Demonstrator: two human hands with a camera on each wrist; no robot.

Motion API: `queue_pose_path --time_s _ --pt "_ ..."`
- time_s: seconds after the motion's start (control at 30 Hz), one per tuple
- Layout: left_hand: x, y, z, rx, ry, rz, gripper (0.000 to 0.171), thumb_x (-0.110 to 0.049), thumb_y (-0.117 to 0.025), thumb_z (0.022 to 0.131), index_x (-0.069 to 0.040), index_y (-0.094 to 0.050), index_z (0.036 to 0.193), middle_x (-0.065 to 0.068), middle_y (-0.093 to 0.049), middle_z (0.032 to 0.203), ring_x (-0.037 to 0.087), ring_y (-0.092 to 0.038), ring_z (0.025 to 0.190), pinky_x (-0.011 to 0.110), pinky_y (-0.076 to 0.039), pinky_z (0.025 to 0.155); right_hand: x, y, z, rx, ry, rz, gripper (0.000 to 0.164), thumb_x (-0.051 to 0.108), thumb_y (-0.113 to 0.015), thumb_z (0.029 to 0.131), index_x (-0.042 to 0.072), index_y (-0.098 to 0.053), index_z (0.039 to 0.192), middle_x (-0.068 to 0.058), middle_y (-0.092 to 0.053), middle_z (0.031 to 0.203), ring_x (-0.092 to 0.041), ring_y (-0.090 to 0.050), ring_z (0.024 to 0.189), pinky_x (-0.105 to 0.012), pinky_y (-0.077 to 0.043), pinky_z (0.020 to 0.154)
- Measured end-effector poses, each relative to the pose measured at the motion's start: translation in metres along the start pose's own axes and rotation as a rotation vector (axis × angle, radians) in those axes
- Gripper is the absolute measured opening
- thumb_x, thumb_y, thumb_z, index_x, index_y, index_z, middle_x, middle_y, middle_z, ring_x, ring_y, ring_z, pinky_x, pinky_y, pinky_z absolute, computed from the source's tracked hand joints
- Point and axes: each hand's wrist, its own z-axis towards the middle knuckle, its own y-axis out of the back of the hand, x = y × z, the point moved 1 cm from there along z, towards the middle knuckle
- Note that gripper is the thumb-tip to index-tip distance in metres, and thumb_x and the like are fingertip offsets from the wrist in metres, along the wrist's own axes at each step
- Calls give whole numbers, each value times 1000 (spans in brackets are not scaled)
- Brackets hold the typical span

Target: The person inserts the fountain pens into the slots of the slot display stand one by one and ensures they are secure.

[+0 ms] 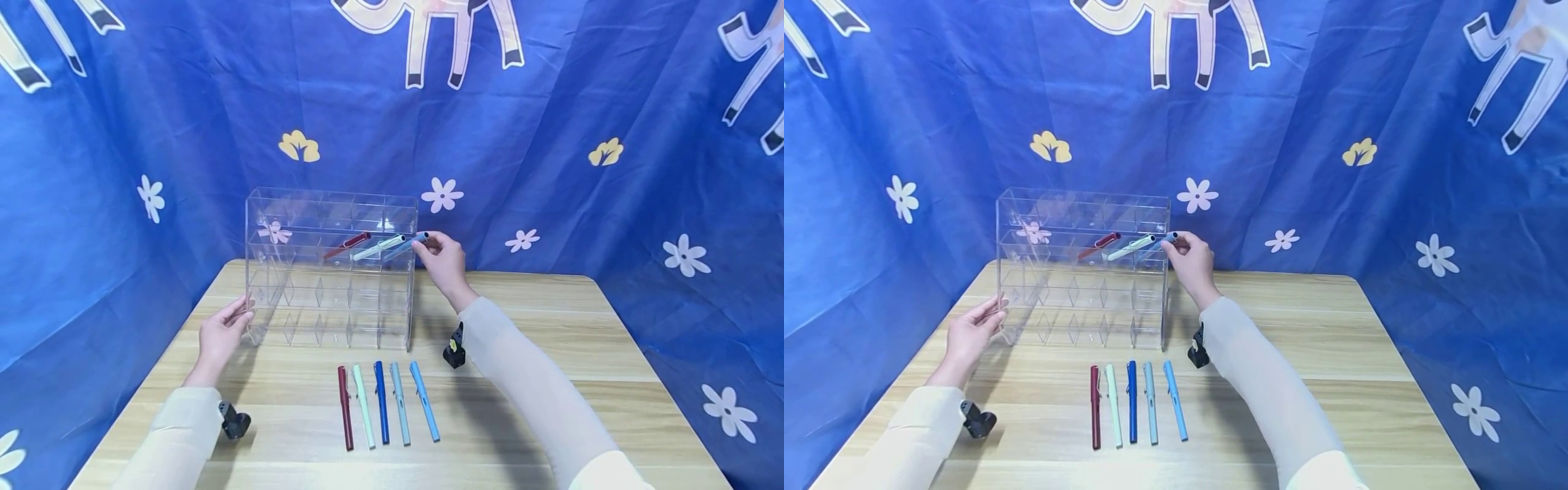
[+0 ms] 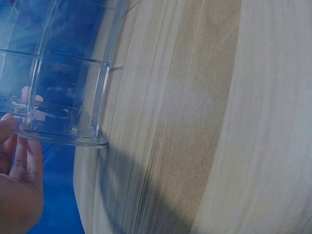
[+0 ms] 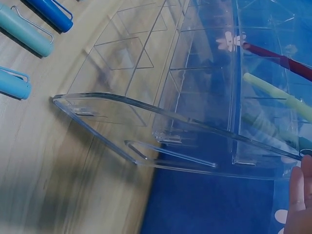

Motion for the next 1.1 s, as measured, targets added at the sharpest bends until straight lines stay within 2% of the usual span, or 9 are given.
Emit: queue_pose_path --time_s 0.23,0.4,0.53,0.77,0.93,1.1 --pt "0 0 -1 -2 6 6 41 -3 -60 93 3 -50 133 2 -63 115 -14 -58 81 10 -53 69 -1 2 -1 -1 -21 69 29 20 -75 85 5 -66 108 -8 -70 96 -18 -67 84 -29 -57 73" --pt "-2 -1 0 -11 -6 2 41 -1 -61 92 3 -51 132 10 -61 116 -15 -58 81 9 -53 68 2 3 0 -57 41 15 25 22 -74 86 5 -67 102 -8 -69 92 -18 -65 80 -28 -56 70" --pt "-2 0 0 -7 -10 11 41 -2 -61 93 3 -51 132 17 -57 118 -15 -57 82 9 -53 69 4 5 0 -64 60 -9 23 19 -72 87 4 -68 103 -8 -70 91 -18 -65 81 -28 -55 68" --pt "-3 1 -1 -14 21 49 42 -4 -60 93 1 -50 134 11 -59 119 -16 -55 83 9 -52 72 8 5 0 -65 50 2 32 23 -75 85 6 -65 109 -8 -68 97 -18 -65 87 -30 -55 75" --pt "-3 1 -2 -7 12 42 42 -3 -60 93 1 -50 134 18 -55 122 -18 -54 83 9 -52 72 8 4 0 -93 47 -7 25 20 -75 84 4 -66 101 -8 -68 93 -18 -65 83 -30 -55 73" --pt "-2 0 -1 -12 15 28 43 -2 -61 92 0 -50 134 21 -52 123 -18 -54 83 10 -52 72 6 5 1 -86 76 -12 21 15 -74 85 2 -68 101 -7 -69 91 -18 -64 81 -29 -55 72"
